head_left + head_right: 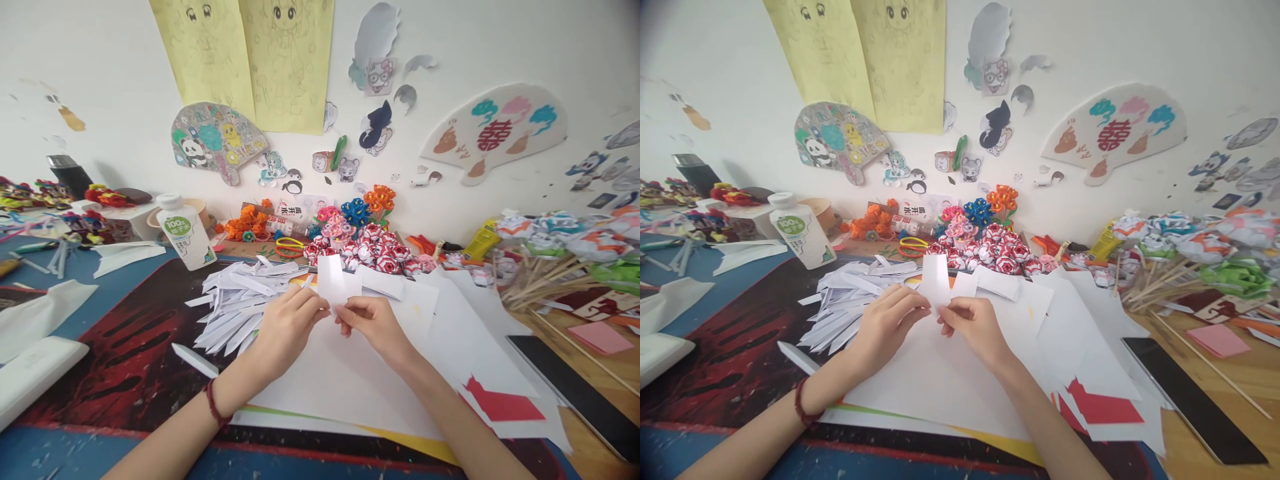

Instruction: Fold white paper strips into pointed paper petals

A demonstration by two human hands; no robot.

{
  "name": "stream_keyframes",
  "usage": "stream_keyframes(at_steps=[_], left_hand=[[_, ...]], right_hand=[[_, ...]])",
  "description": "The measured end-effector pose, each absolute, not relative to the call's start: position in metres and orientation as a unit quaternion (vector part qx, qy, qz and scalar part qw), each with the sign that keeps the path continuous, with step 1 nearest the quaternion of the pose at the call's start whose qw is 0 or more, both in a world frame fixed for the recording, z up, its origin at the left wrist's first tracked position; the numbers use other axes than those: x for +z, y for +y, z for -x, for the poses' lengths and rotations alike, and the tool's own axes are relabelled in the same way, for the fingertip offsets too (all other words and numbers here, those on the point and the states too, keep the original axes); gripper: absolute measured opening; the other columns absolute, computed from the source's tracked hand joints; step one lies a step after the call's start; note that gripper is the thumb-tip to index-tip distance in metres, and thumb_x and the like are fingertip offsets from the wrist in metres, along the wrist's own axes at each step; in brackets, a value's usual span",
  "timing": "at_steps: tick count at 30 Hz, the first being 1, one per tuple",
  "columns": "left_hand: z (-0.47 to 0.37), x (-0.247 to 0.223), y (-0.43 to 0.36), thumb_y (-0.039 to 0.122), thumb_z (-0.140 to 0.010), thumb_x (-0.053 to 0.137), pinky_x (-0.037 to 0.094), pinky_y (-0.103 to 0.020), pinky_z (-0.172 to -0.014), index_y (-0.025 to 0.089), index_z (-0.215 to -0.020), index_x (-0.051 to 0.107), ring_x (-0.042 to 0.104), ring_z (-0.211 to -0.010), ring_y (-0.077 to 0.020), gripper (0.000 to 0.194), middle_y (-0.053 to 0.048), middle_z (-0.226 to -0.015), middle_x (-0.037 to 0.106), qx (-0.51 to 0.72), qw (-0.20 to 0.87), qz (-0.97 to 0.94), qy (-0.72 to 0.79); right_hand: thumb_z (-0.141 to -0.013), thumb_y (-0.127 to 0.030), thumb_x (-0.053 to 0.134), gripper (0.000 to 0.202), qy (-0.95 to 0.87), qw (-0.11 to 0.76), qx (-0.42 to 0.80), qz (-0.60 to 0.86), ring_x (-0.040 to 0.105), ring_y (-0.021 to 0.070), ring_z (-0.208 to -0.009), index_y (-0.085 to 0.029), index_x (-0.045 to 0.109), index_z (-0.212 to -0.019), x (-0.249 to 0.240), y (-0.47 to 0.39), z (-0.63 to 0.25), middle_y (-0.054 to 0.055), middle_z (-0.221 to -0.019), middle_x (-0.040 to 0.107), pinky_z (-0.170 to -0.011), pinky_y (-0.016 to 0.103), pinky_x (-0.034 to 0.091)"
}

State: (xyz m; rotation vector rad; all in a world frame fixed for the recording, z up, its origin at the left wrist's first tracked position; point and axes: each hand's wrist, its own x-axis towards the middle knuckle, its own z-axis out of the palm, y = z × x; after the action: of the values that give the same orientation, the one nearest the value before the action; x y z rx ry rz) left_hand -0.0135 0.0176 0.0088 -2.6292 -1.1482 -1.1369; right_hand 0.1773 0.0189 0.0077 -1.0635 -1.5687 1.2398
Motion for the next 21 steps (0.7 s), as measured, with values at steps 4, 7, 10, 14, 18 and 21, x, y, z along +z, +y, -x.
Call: stream_keyframes(at_steps=[4,7,10,14,18,21], left_hand=[[0.012,0.0132,0.0177,0.022,-0.091,0.054,0.04,-0.029,-0.071,0.019,-0.085,0.058,0.051,-0.078,-0.0167,0.008,-0.001,-0.079,0.061,-0.392,-0.036,0.82,-0.416],[0.013,0.0151,0.0178,0.02,-0.091,0.053,0.04,-0.029,-0.073,0.019,-0.083,0.058,0.052,-0.08,-0.0166,0.009,-0.002,-0.081,0.061,-0.407,-0.076,0.814,-0.408],[0.013,0.0155,0.0181,0.019,-0.092,0.052,0.041,-0.03,-0.076,0.019,-0.084,0.06,0.052,-0.085,-0.0177,0.011,-0.003,-0.086,0.062,-0.411,-0.087,0.818,-0.393],[0.011,0.0154,0.0179,0.019,-0.091,0.053,0.041,-0.029,-0.075,0.019,-0.085,0.062,0.052,-0.085,-0.0178,0.01,-0.003,-0.085,0.061,-0.411,-0.089,0.824,-0.381],[0.0098,0.0145,0.0175,0.017,-0.09,0.055,0.041,-0.028,-0.071,0.018,-0.082,0.06,0.052,-0.079,-0.0164,0.01,-0.003,-0.08,0.06,-0.418,-0.102,0.817,-0.384],[0.0095,0.0145,0.0167,0.016,-0.089,0.055,0.041,-0.028,-0.071,0.019,-0.083,0.061,0.052,-0.079,-0.0164,0.009,-0.003,-0.081,0.061,-0.417,-0.111,0.81,-0.397]], right_hand=[[-0.079,-0.044,0.067,0.031,-0.608,0.44,0.505,0.426,0.06,0.0158,-0.058,-0.014,0.07,-0.071,0.0092,0.0165,-0.1757,0.005,-0.061,0.066,-0.06,0.028,0.048],[-0.079,-0.041,0.068,0.029,-0.606,0.441,0.509,0.424,0.061,0.0158,-0.058,-0.014,0.07,-0.071,0.0102,0.0153,-0.1754,0.005,-0.062,0.067,-0.06,0.027,0.049],[-0.08,-0.039,0.068,0.027,-0.609,0.441,0.504,0.425,0.062,0.0159,-0.059,-0.014,0.07,-0.072,0.0088,0.0152,-0.1751,0.005,-0.063,0.068,-0.061,0.027,0.049],[-0.079,-0.038,0.069,0.025,-0.61,0.453,0.498,0.419,0.064,0.0165,-0.063,-0.015,0.067,-0.068,0.0056,0.0157,-0.1745,0.002,-0.063,0.064,-0.063,0.027,0.05],[-0.077,-0.038,0.07,0.025,-0.606,0.461,0.502,0.41,0.064,0.017,-0.066,-0.015,0.068,-0.068,0.0058,0.0163,-0.1735,0.001,-0.064,0.059,-0.063,0.027,0.05],[-0.076,-0.039,0.071,0.024,-0.604,0.466,0.503,0.405,0.062,0.0161,-0.066,-0.016,0.071,-0.072,0.0078,0.0163,-0.1731,0.002,-0.07,0.06,-0.064,0.028,0.05]])
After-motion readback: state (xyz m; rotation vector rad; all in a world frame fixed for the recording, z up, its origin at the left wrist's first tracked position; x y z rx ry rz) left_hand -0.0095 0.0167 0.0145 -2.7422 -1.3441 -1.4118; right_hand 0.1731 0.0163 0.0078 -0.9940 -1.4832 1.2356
